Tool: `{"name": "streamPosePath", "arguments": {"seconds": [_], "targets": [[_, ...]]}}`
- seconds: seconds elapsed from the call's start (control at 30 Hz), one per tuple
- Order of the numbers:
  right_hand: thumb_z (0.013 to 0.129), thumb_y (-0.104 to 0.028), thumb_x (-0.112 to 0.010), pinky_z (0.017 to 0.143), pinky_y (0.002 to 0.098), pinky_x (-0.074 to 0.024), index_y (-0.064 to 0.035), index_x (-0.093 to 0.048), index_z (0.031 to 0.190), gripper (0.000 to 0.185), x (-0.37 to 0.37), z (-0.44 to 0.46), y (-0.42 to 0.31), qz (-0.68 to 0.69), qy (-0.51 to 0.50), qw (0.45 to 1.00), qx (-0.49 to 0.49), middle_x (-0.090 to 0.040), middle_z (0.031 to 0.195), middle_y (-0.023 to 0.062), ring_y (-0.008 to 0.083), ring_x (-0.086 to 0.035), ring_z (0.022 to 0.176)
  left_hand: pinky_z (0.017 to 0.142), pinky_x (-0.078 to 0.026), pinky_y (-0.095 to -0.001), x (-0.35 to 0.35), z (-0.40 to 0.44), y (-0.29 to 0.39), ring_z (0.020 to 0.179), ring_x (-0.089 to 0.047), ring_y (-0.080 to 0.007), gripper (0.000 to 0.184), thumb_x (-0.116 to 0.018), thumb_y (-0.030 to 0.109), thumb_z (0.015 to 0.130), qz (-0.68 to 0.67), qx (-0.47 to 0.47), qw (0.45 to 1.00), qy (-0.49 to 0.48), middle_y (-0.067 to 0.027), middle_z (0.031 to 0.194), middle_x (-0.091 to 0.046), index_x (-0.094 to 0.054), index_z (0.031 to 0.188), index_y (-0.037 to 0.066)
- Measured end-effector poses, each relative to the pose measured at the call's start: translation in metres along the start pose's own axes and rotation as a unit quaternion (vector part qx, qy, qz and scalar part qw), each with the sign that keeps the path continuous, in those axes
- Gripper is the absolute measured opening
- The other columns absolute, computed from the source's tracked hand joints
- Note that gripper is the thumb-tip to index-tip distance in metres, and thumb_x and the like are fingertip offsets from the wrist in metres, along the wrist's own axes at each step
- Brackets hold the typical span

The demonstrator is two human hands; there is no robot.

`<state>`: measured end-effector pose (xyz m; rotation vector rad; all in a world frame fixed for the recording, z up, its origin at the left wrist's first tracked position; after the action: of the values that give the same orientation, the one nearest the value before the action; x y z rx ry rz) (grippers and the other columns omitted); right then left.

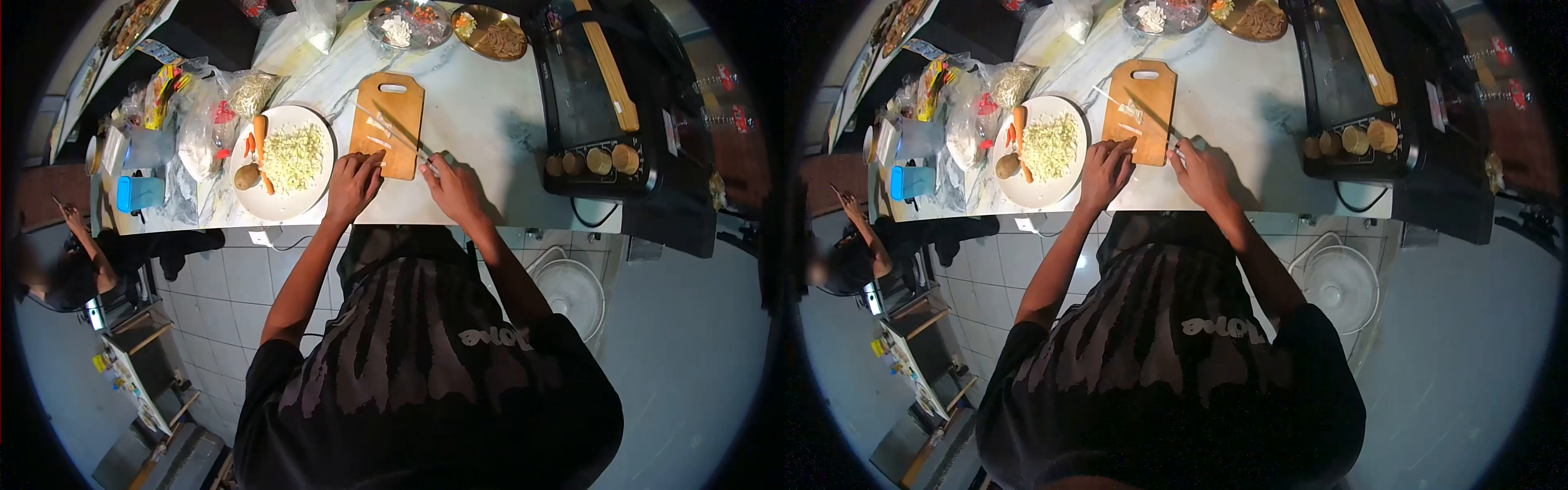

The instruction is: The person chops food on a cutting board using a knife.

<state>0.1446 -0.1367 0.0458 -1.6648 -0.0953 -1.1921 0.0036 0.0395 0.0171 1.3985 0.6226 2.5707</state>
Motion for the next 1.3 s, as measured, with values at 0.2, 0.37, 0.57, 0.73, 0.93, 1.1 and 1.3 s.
{"name": "streamPosePath", "arguments": {"seconds": [0.2,0.37,0.57,0.73,0.93,1.1,1.3], "targets": [[0.103,-0.025,-0.053,0.068,0.0508,-0.0505,-0.0098,-0.057,0.130,0.031,0.029,-0.046,-0.021,0.057,-0.055,0.992,-0.094,-0.068,0.088,0.0233,0.0457,-0.065,0.081,0.086,-0.046,-0.0393,-0.001,-0.001,-0.006,0.096,-0.057,-0.0266,0.028,-0.075,0.011,0.084,-0.047,0.044,0.998,0.014,-0.0068,0.097,-0.063,-0.073,0.112,0.012],[0.105,-0.018,-0.047,0.075,0.0449,-0.0493,-0.0196,-0.045,0.150,0.046,0.017,-0.105,-0.030,0.097,-0.026,0.994,-0.045,-0.064,0.093,0.0256,0.0427,-0.064,0.085,0.082,-0.044,-0.0391,-0.006,-0.002,-0.014,0.090,-0.056,-0.0258,0.018,-0.077,0.013,0.083,-0.065,0.052,0.996,0.038,-0.0055,0.092,-0.063,-0.076,0.101,0.011],[0.104,-0.018,-0.045,0.071,0.0481,-0.0531,-0.0302,-0.030,0.158,0.057,0.018,-0.129,-0.074,-0.067,-0.152,0.967,-0.192,-0.061,0.086,0.0222,0.0395,-0.066,0.077,0.081,-0.045,-0.0389,-0.004,-0.004,-0.017,0.087,-0.056,-0.0258,0.019,-0.078,0.012,0.083,-0.074,0.038,0.996,0.029,-0.0063,0.089,-0.063,-0.077,0.103,0.011],[0.106,-0.030,-0.042,0.073,0.0500,-0.0532,-0.0292,-0.026,0.159,0.056,0.010,-0.130,-0.091,-0.084,-0.164,0.957,-0.225,-0.061,0.087,0.0208,0.0390,-0.066,0.077,0.079,-0.045,-0.0397,0.011,0.009,-0.017,0.086,-0.058,-0.0281,0.017,-0.077,0.010,0.082,-0.063,0.023,0.997,-0.049,-0.0083,0.089,-0.065,-0.077,0.099,0.009],[0.103,-0.016,-0.043,0.072,0.0496,-0.0514,-0.0273,-0.030,0.159,0.058,0.006,-0.125,-0.106,-0.084,-0.137,0.959,-0.232,-0.064,0.082,0.0213,0.0369,-0.065,0.076,0.069,-0.047,-0.0417,0.012,0.021,-0.025,0.072,-0.058,-0.0300,0.008,-0.076,0.008,0.082,-0.137,0.026,0.988,-0.063,-0.0112,0.076,-0.063,-0.073,0.089,0.004],[0.098,-0.013,-0.047,0.070,0.0509,-0.0534,-0.0248,-0.028,0.159,0.065,0.014,-0.115,-0.123,-0.139,-0.153,0.950,-0.234,-0.065,0.080,0.0210,0.0378,-0.066,0.074,0.068,-0.046,-0.0423,0.015,0.025,-0.024,0.072,-0.059,-0.0307,0.007,-0.075,0.008,0.082,-0.142,0.012,0.987,-0.077,-0.0119,0.075,-0.063,-0.072,0.086,0.003],[0.091,-0.010,-0.053,0.065,0.0496,-0.0552,-0.0230,-0.025,0.160,0.076,0.007,-0.100,-0.122,-0.180,-0.158,0.951,-0.198,-0.064,0.076,0.0209,0.0381,-0.067,0.069,0.072,-0.045,-0.0427,0.016,0.026,-0.028,0.078,-0.059,-0.0310,0.007,-0.074,0.010,0.083,-0.145,0.020,0.982,-0.116,-0.0115,0.077,-0.062,-0.072,0.088,0.005]]}}
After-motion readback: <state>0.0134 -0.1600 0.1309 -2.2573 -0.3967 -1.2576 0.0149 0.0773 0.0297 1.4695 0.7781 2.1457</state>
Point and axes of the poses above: each hand's wrist, its own z-axis towards the middle knuckle, its own x-axis out of the back of the hand, y = z × x, the point moved 1 cm from there along z, towards the middle knuckle
